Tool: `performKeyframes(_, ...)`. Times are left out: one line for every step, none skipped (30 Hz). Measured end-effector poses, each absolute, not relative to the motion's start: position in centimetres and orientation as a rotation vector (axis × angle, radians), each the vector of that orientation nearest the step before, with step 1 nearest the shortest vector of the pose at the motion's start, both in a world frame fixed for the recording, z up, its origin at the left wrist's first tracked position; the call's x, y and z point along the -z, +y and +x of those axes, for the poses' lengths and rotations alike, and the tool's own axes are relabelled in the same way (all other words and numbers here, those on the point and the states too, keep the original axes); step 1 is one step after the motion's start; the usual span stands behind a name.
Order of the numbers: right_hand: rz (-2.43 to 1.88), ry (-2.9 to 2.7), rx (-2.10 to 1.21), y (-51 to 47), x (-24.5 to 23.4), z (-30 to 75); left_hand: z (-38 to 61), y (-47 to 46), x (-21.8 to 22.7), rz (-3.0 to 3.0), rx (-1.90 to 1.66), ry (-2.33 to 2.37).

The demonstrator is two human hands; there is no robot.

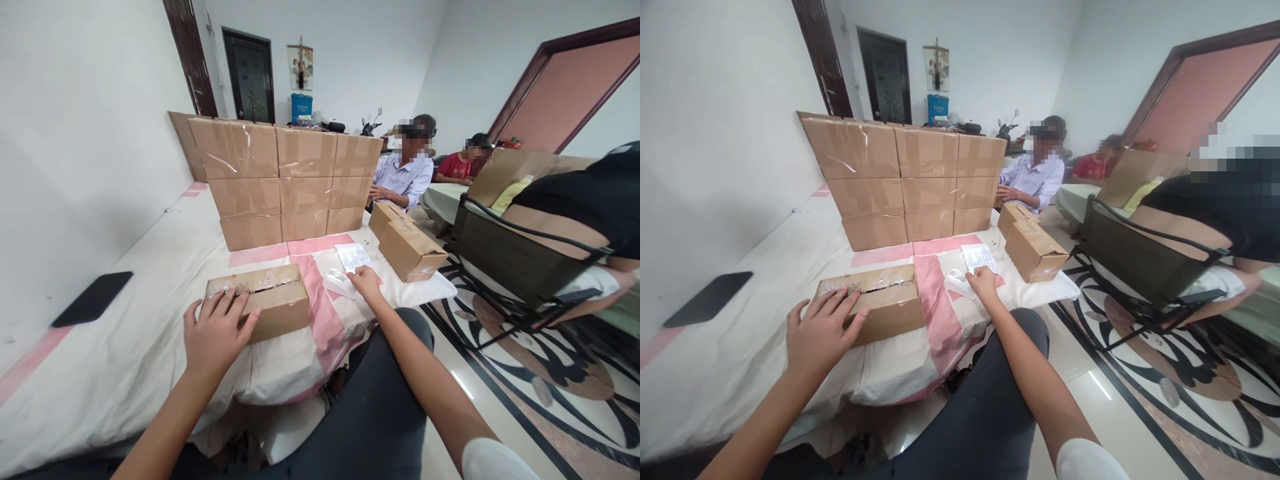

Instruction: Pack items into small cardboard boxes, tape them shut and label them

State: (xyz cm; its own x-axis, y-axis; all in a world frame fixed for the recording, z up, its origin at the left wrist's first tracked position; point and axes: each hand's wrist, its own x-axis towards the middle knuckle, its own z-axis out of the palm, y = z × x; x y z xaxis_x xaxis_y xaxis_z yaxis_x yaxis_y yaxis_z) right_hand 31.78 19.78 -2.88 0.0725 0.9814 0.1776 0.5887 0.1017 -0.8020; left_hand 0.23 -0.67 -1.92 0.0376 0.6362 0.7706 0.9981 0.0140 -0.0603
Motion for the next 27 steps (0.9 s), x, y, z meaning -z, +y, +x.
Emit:
performKeyframes(-1.577,-1.602,-0.647,19.7,2.7,31.7,0.3,-0.7,1.9,-1.69,0.738,-1.67)
performKeyframes(-1.583,-1.597,-0.662,19.7,2.5,31.8,0.3,-0.7,1.9,-1.688,0.742,-1.673)
performKeyframes(-1.594,-1.593,-0.691,19.6,2.4,31.9,0.3,-0.7,1.9,-1.687,0.744,-1.676)
performKeyframes(-1.608,-1.591,-0.734,19.6,2.3,32.2,0.3,-0.7,1.9,-1.685,0.745,-1.676)
performKeyframes(-1.622,-1.59,-0.788,19.5,2.1,32.5,0.3,-0.7,1.9,-1.685,0.744,-1.675)
performKeyframes(-1.632,-1.589,-0.851,19.4,2.1,32.8,0.3,-0.7,1.9,-1.682,0.743,-1.671)
performKeyframes(-1.637,-1.585,-0.919,19.4,2.0,33.0,0.3,-0.7,1.9,-1.681,0.741,-1.668)
performKeyframes(-1.635,-1.577,-0.987,19.3,2.0,33.2,0.3,-0.7,2.0,-1.681,0.74,-1.669)
performKeyframes(-1.629,-1.562,-1.053,19.3,2.1,33.4,0.3,-0.7,1.9,-1.683,0.739,-1.673)
performKeyframes(-1.62,-1.542,-1.118,19.4,2.1,33.4,0.4,-0.7,1.9,-1.684,0.741,-1.683)
performKeyframes(-1.608,-1.516,-1.181,19.4,2.2,33.4,0.4,-0.8,1.9,-1.687,0.744,-1.695)
performKeyframes(-1.594,-1.485,-1.241,19.5,2.2,33.4,0.4,-0.8,1.9,-1.692,0.745,-1.711)
performKeyframes(-1.578,-1.45,-1.296,19.6,2.3,33.4,0.4,-0.8,1.8,-1.697,0.745,-1.723)
performKeyframes(-1.561,-1.414,-1.345,19.7,2.3,33.4,0.5,-0.8,1.8,-1.7,0.748,-1.731)
performKeyframes(-1.543,-1.377,-1.388,19.8,2.4,33.5,0.5,-0.8,1.8,-1.706,0.75,-1.736)
performKeyframes(-1.524,-1.342,-1.424,19.8,2.3,33.6,0.4,-0.8,1.8,-1.709,0.754,-1.739)
performKeyframes(-1.505,-1.311,-1.453,19.9,2.3,33.7,0.4,-0.8,1.8,-1.71,0.758,-1.74)
performKeyframes(-1.488,-1.283,-1.477,19.8,2.3,33.8,0.4,-0.8,1.9,-1.708,0.761,-1.742)
performKeyframes(-1.474,-1.259,-1.496,19.8,2.2,33.9,0.4,-0.8,1.9,-1.705,0.761,-1.744)
performKeyframes(-1.462,-1.24,-1.511,19.7,2.1,34.0,0.4,-0.9,1.9,-1.701,0.757,-1.747)
performKeyframes(-1.454,-1.223,-1.521,19.6,2.0,34.1,0.4,-0.9,2.0,-1.697,0.751,-1.746)
performKeyframes(-1.448,-1.211,-1.528,19.5,1.9,34.1,0.5,-0.9,2.0,-1.693,0.747,-1.743)
performKeyframes(-1.444,-1.202,-1.533,19.3,1.8,34.2,0.5,-0.9,2.0,-1.693,0.742,-1.741)
performKeyframes(-1.441,-1.196,-1.537,19.2,1.7,34.2,0.5,-0.8,2.0,-1.695,0.74,-1.737)
performKeyframes(-1.439,-1.191,-1.54,19.1,1.6,34.2,0.5,-0.8,2.0,-1.696,0.741,-1.734)
performKeyframes(-1.44,-1.188,-1.542,19.0,1.6,34.2,0.5,-0.8,2.0,-1.697,0.743,-1.733)
performKeyframes(-1.443,-1.184,-1.543,18.9,1.5,34.2,0.5,-0.8,2.0,-1.698,0.746,-1.734)
